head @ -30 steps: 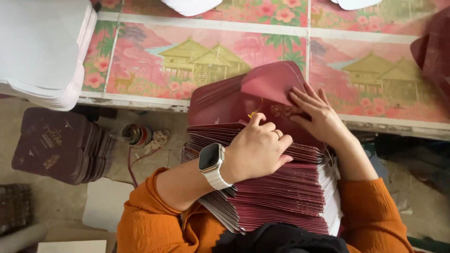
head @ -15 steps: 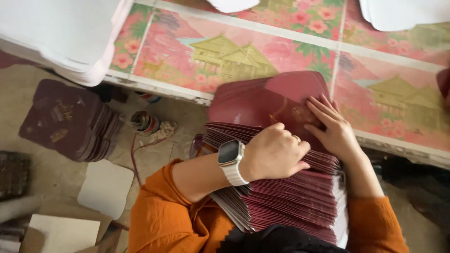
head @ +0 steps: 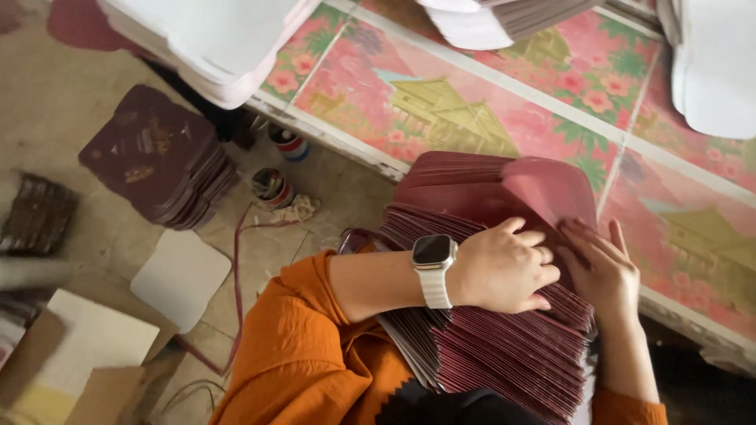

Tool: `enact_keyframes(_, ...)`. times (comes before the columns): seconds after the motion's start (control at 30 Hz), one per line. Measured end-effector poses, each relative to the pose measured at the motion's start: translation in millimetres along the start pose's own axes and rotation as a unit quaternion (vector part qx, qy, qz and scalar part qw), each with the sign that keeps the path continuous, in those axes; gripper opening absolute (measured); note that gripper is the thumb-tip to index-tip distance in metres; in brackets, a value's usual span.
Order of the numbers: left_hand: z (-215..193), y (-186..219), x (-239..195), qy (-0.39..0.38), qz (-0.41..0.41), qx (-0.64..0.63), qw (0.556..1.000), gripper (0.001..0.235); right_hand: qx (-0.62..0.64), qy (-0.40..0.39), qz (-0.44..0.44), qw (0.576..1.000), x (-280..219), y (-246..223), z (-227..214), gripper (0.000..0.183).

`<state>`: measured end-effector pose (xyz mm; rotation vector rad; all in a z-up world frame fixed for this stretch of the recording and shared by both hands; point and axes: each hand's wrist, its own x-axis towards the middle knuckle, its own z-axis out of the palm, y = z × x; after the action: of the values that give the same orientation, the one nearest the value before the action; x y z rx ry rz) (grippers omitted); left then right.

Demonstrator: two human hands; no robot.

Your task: The person folds a stack of maroon-colored paper items by hand, pressing the creases to ensure they are sharp. They repeatedly lift and fold the top sheet, then smooth it down onto the stack.

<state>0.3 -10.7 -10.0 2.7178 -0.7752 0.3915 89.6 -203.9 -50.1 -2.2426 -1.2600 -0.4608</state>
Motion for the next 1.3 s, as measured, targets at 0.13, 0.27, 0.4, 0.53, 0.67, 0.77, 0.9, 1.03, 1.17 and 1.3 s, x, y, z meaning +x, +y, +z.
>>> enact_keyframes(0.13, 6.6, -1.6, 4.0, -0.012, 0.019, 0.006, 1.000, 0.046, 0.213, -0.112, 0.210, 0.948, -13.1, -3.7, -24.4, 0.028)
enact_keyframes(0.27, 12.2, 1.8, 8.1, -0.018, 0.007, 0.016, 1.000, 0.064, 0.221, -0.091, 0.177, 0.955, 9.7, -5.3, -40.4, 0.024)
enact_keyframes(0.4, 33.7, 4.2, 13.2, -0.039, -0.008, -0.014, 0.999, 0.040, 0.029, -0.134, 0.176, 0.975, -13.5, 51.3, 9.5, 0.083)
enact_keyframes(0.53, 17.7, -3.6, 10.7, -0.092, 0.018, -0.047, 0.994, 0.043, 0.022, -0.051, 0.034, 0.998, -10.8, 6.8, -2.1, 0.043)
enact_keyframes(0.67, -1.5, 3.6, 6.2, 0.004, 0.032, -0.019, 0.999, 0.038, 0.127, -0.106, 0.123, 0.979, -14.3, 12.4, -18.5, 0.022)
enact_keyframes(0.77, -23.3, 3.9, 8.7, -0.027, 0.034, -0.032, 0.999, 0.039, 0.234, -0.161, 0.187, 0.940, -4.4, 10.9, -44.3, 0.029)
enact_keyframes(0.9, -12.9, 0.7, 5.0, -0.030, 0.022, 0.013, 0.999, 0.035, 0.197, -0.159, 0.145, 0.956, 9.2, 5.2, -49.6, 0.021)
enact_keyframes(1.03, -17.8, -2.6, 7.2, -0.100, 0.030, -0.008, 0.995, 0.057, 0.164, -0.037, 0.104, 0.980, 35.6, 9.4, -34.4, 0.032)
enact_keyframes(1.17, 5.6, -11.4, 9.9, -0.066, 0.027, 0.001, 0.997, 0.053, 0.093, -0.080, 0.085, 0.989, 7.5, 44.0, 23.6, 0.063)
enact_keyframes(1.3, 5.1, -10.3, 11.8, -0.048, 0.024, -0.002, 0.999, 0.049, 0.054, -0.016, 0.046, 0.997, -9.3, 56.1, 38.3, 0.073)
